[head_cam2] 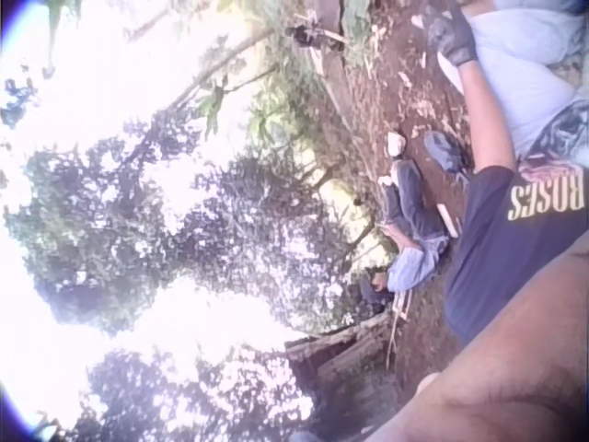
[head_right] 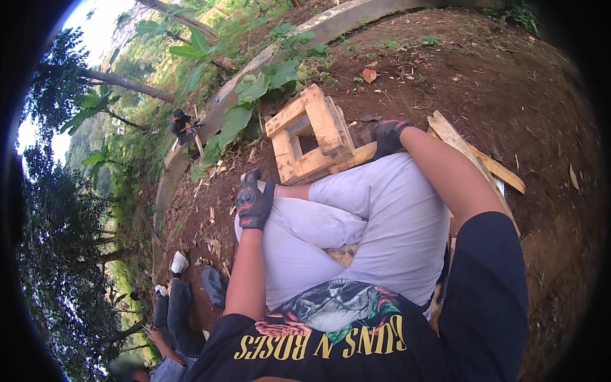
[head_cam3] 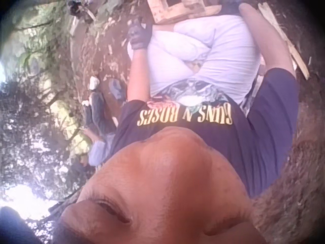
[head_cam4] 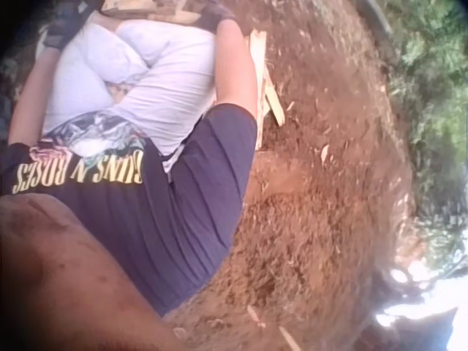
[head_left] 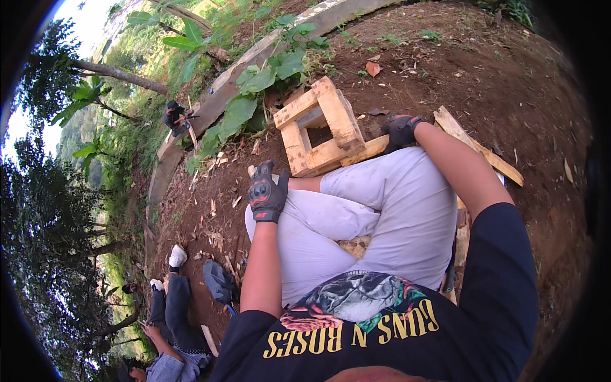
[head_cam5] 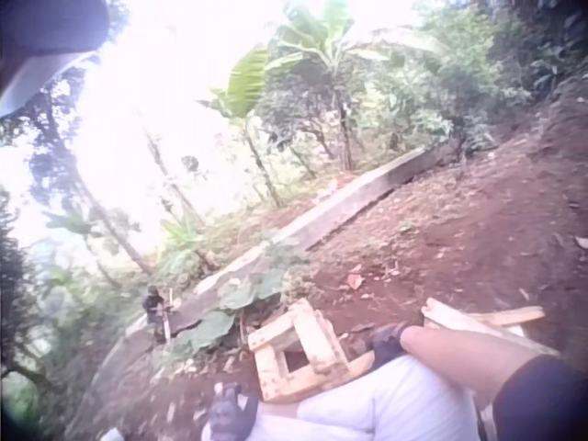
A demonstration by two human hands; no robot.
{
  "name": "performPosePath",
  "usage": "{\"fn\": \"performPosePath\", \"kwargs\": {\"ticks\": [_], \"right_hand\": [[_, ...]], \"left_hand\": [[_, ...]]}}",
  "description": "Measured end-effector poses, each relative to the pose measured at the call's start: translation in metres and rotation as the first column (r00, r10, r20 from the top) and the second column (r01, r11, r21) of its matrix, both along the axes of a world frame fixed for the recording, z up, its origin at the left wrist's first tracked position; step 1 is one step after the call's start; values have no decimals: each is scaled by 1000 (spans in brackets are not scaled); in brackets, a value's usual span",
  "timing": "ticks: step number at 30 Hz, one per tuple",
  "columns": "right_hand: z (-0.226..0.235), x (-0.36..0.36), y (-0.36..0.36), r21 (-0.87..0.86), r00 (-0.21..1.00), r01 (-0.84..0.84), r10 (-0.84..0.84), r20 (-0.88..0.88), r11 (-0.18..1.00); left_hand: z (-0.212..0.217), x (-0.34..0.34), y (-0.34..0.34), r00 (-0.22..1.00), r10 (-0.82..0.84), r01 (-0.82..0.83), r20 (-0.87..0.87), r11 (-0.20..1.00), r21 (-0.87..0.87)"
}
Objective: The person sits on the ground and uses a hammer to drive nails into a small wooden frame. They repeatedly adjust the position of the wooden pieces and strike the nails to secure the structure.
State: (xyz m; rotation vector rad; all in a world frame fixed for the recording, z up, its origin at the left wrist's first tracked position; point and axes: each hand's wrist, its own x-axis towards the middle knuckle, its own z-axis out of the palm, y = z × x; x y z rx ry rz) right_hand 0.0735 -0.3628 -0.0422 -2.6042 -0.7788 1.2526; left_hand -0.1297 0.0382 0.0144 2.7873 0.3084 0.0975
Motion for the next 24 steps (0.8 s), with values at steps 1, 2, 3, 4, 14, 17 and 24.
{"fn": "performPosePath", "kwargs": {"ticks": [1, 2, 3, 4, 14, 17, 24], "right_hand": [[1, -1, -2, 34, 1000, 3, -3, -3, 999], [7, 2, -10, 6, 1000, 11, -11, -18, 1000], [12, 5, -24, -24, 999, 21, -22, -37, 999], [12, 7, -37, -54, 998, 30, -33, -55, 998], [-13, -52, -95, 353, 926, 262, -337, 168, 898], [2, -56, -86, 353, 921, 278, -352, 166, 894], [-3, -40, -91, 337, 934, 247, -315, 167, 909]], "left_hand": [[-3, 0, 1, 1000, -9, 9, -13, 1000, 18], [2, 2, -3, 999, -24, 25, -48, 1000, 8], [10, 5, -9, 995, -43, 42, -86, 999, -4], [13, 8, -13, 991, -61, 60, -123, 998, -18], [-44, 76, -58, 887, -439, 443, -140, 897, -6], [-62, 81, -77, 861, -478, 478, -172, 877, -43], [-85, 102, -108, 860, -440, 442, -259, 896, -53]]}}
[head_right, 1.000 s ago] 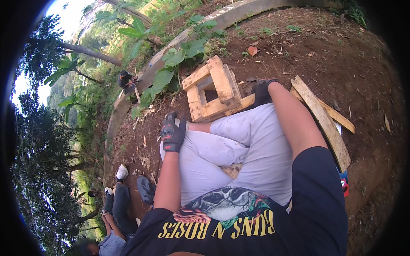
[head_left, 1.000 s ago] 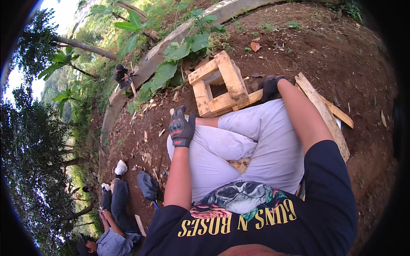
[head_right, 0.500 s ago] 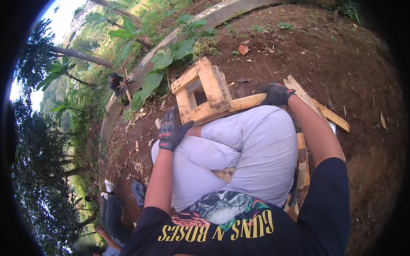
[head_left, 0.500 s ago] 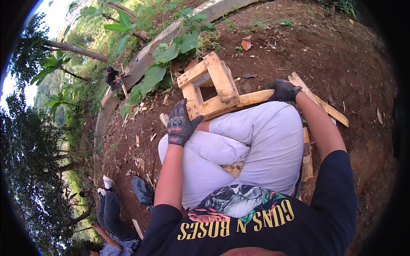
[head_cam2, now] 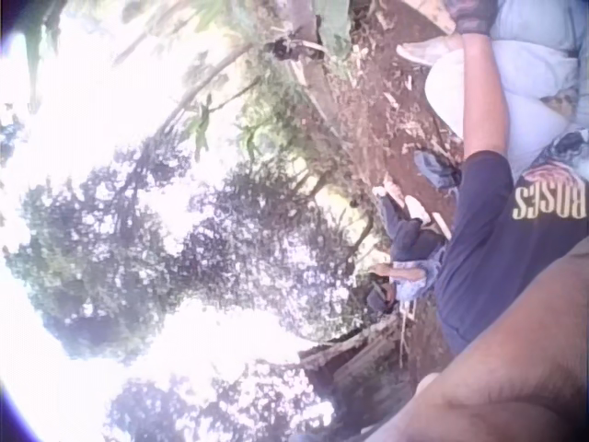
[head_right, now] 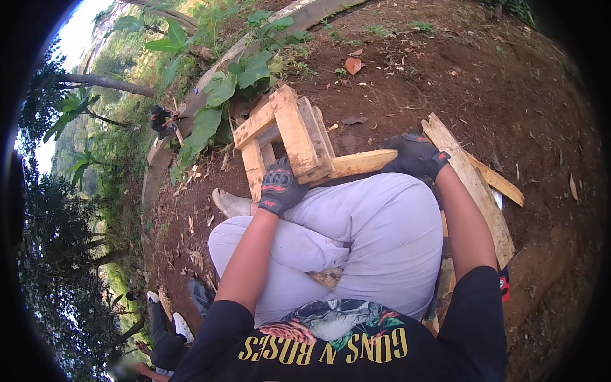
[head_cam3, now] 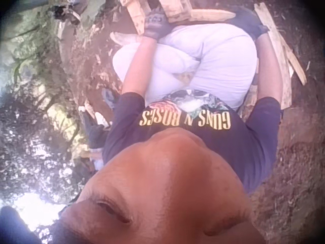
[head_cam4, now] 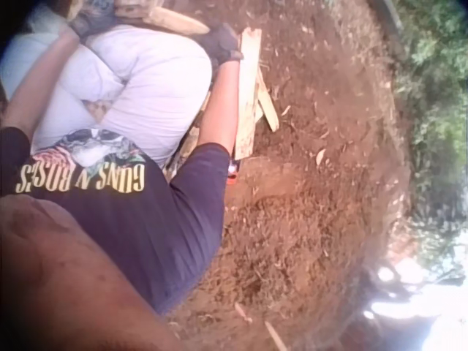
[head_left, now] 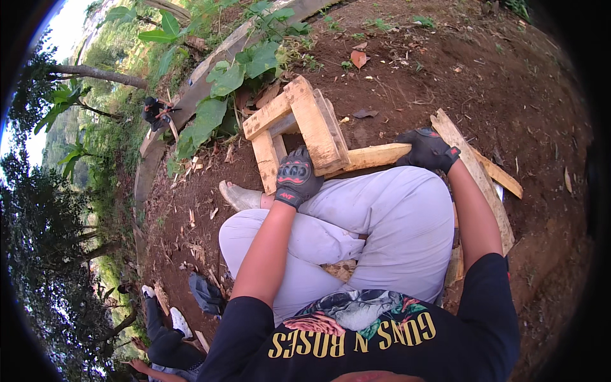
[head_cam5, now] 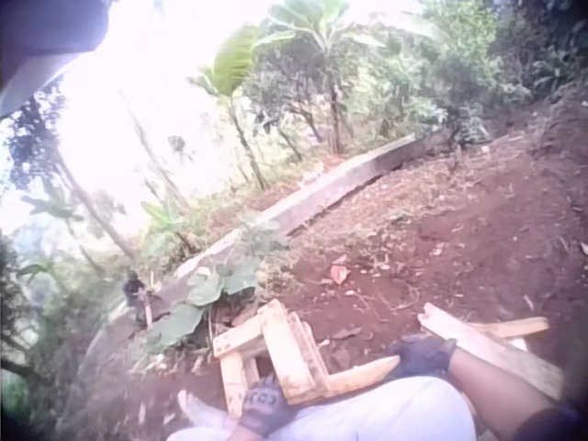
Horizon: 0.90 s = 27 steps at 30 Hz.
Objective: The person sits on the ground and uses a hammer to drive nails into a small wooden frame. They repeatedly adjust the position of the wooden pieces and strike the nails to secure the structure.
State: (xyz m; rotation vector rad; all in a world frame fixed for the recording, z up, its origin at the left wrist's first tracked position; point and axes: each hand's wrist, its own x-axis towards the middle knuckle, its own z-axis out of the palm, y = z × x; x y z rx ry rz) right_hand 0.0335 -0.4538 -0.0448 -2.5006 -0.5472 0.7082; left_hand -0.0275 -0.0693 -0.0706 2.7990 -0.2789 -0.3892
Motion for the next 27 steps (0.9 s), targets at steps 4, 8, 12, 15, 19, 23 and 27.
{"fn": "performPosePath", "kwargs": {"ticks": [4, 8, 12, 15, 19, 23, 27], "right_hand": [[-6, 2, -2, -23, 997, -7, 5, -78, 1000], [-7, 10, 0, -36, 998, 24, -27, -64, 999], [-12, -2, 0, 10, 996, 87, -87, -12, 996], [4, -14, 11, 15, 983, 174, -173, -61, 985], [-7, -20, 0, 65, 944, -2, -20, 330, 998], [-20, -22, 6, 102, 962, 44, -69, 264, 994], [-24, -19, 9, 117, 946, 86, -118, 301, 989]], "left_hand": [[-6, 8, 6, 1000, -16, 17, 15, 997, -80], [-19, 9, 13, 1000, -29, 30, 8, 995, -92], [22, 15, -2, 997, 52, -60, -56, 987, -151], [14, 16, 2, 995, 63, -75, -72, 978, -194], [-2, 14, 8, 998, 16, -26, -56, 982, -186], [11, 15, 4, 999, -47, 46, 2, 987, -153], [17, 19, 0, 999, -6, 2, -47, 997, -72]]}}
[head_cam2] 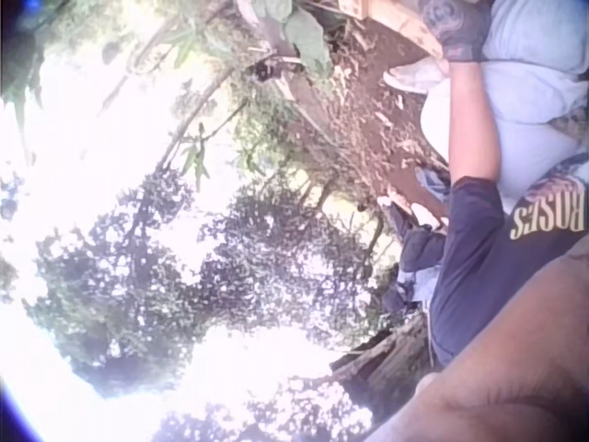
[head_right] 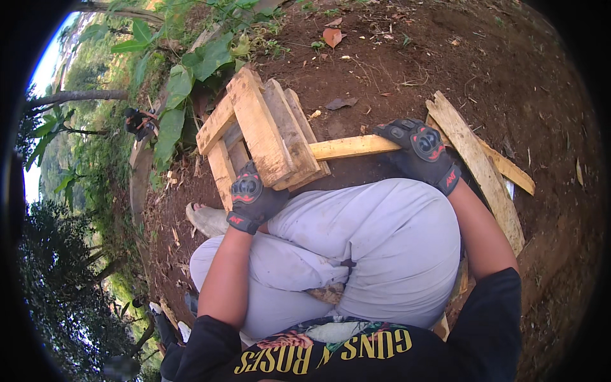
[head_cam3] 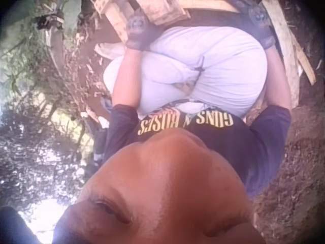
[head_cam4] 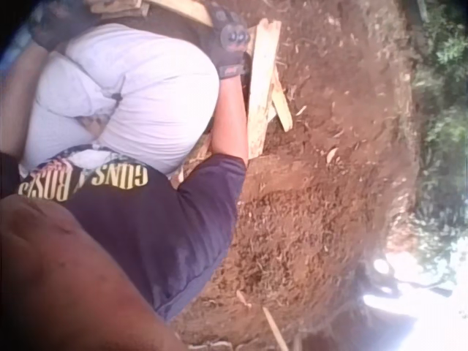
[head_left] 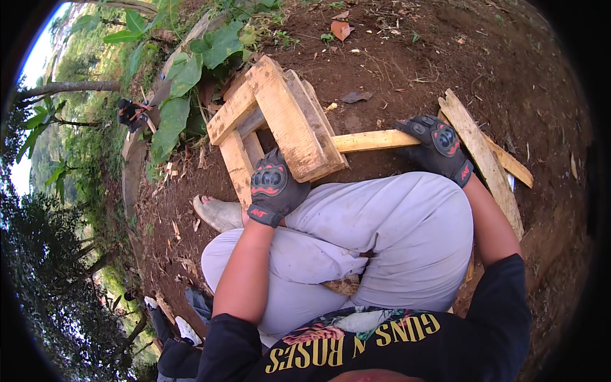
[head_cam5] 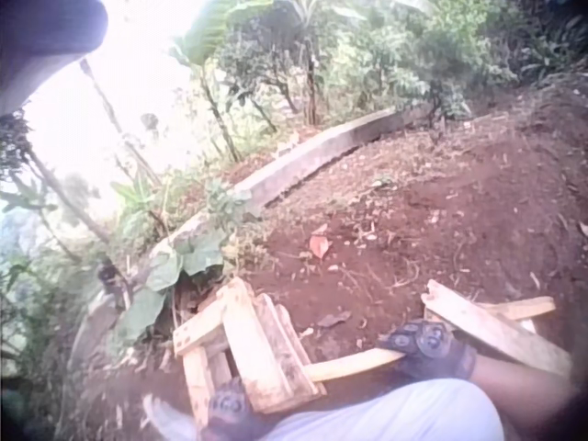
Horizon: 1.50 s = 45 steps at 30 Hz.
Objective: The person sits on the ground and uses a hammer to drive nails into a small wooden frame. They repeatedly adjust the position of the wooden pieces and strike the nails to secure the structure.
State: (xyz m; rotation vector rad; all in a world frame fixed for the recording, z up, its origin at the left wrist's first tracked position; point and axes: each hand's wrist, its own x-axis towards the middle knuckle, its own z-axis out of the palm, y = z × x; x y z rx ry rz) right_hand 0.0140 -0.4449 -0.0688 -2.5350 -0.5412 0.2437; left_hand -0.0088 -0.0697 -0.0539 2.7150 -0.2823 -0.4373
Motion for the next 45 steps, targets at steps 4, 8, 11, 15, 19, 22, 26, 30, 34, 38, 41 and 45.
{"fn": "performPosePath", "kwargs": {"ticks": [4, 8, 11, 15, 19, 22, 26, 30, 34, 38, 41, 45], "right_hand": [[-7, 6, -3, 73, 997, -70, 71, -12, 995], [3, 16, 9, 46, 993, -92, 95, -74, 995], [-9, 25, 17, 60, 989, -134, 137, -63, 989], [-8, 33, 23, 54, 976, -145, 152, -154, 988], [-22, 29, 51, 221, 884, -410, 445, -141, 885], [-20, 34, 60, 190, 915, -314, 350, -200, 930], [-14, 32, 55, 132, 933, -263, 287, -215, 956], [-25, 27, 40, 142, 966, -220, 236, -103, 965], [-19, 29, 42, 108, 967, -178, 194, -164, 978], [-25, 32, 46, 101, 966, -209, 221, -135, 973], [-37, 33, 53, 136, 952, -293, 302, -56, 947], [-27, 35, 55, 167, 931, -287, 315, -184, 943]], "left_hand": [[1, -2, -2, 999, 2, 0, 34, 999, -50], [-6, -7, 1, 998, 11, -9, 67, 1000, -24], [-21, -11, 7, 996, 56, -55, 64, 998, -13], [-30, -8, 10, 992, -99, 101, 83, 995, -19], [-24, -11, -3, 997, -2, 3, 74, 1000, -17], [-15, -7, -2, 999, 41, -41, 26, 999, -5], [12, 3, -7, 993, 4, -9, -117, 999, -41], [4, 4, -6, 994, -105, 102, -23, 989, -109], [-1, -1, -8, 998, -37, 37, -49, 999, 2], [-19, -2, -5, 998, -59, 60, 12, 993, -100], [-14, -5, -5, 998, -54, 57, 31, 993, -99], [-11, -2, -11, 998, -51, 53, 21, 993, -103]]}}
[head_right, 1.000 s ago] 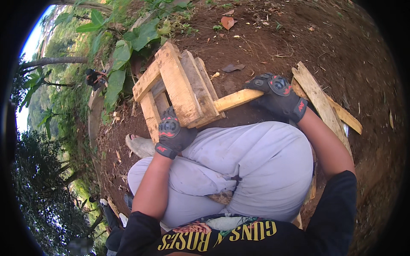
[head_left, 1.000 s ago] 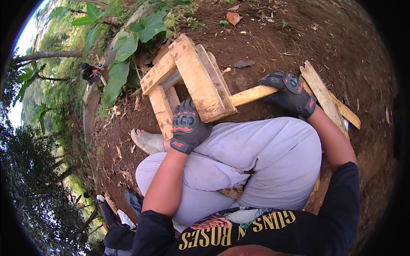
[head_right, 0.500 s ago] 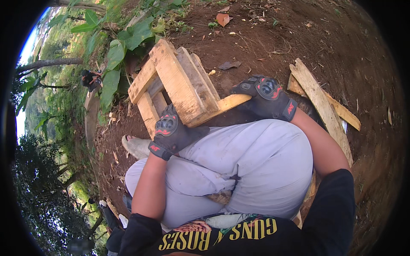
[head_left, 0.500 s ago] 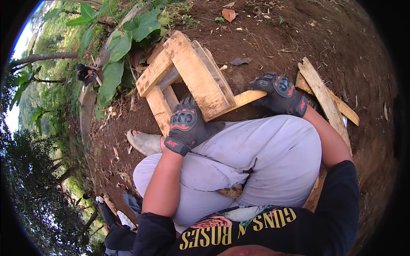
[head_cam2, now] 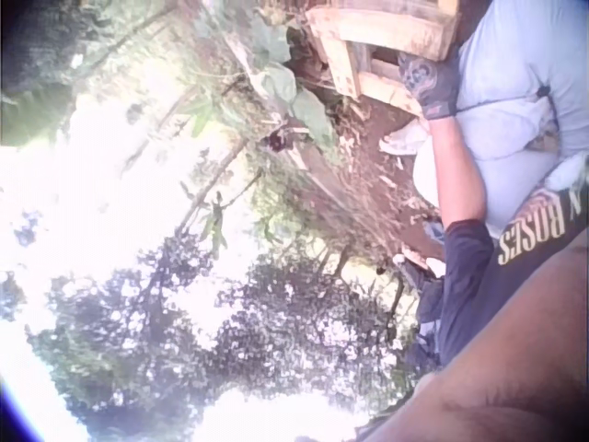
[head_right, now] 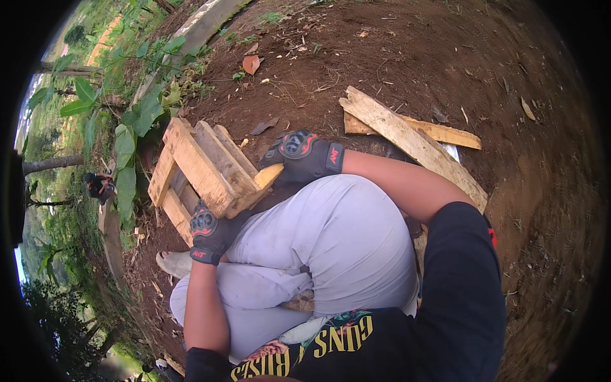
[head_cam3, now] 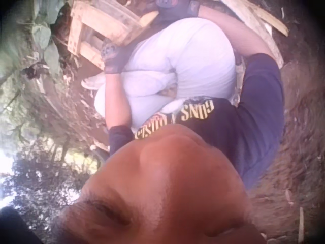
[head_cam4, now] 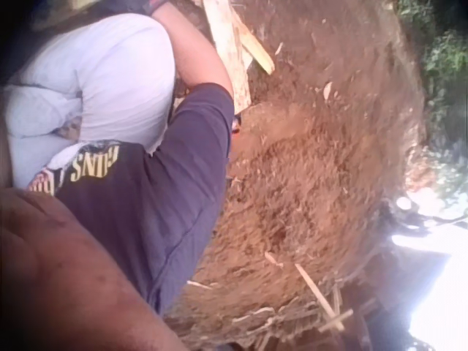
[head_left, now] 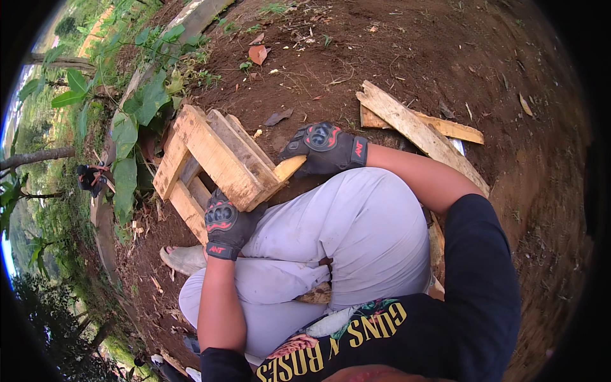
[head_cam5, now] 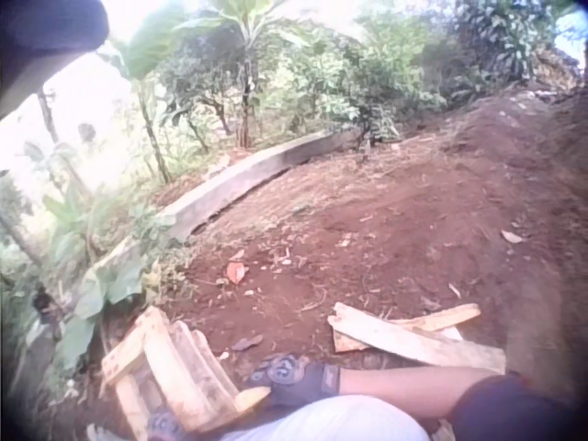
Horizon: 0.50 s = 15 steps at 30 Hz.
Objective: The person sits on the ground and uses a hammer to drive nails into a small wooden frame. They repeatedly adjust the position of the wooden pieces and strike the nails to secure the structure.
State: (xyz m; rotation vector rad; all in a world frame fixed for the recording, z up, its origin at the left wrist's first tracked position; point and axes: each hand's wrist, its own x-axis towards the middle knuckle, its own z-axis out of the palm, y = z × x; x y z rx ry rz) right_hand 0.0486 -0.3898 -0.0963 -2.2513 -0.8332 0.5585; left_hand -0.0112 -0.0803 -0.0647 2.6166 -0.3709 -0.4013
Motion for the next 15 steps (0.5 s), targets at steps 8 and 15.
{"fn": "performPosePath", "kwargs": {"ticks": [8, 15], "right_hand": [[84, -35, -70, -176, 848, 527, -527, 52, 831], [75, -150, -201, -579, 533, 777, -748, 396, 247]], "left_hand": [[-16, -13, 13, 997, -77, 78, -11, 995, 60], [-10, -11, 10, 996, -86, 85, 14, 996, 36]]}}
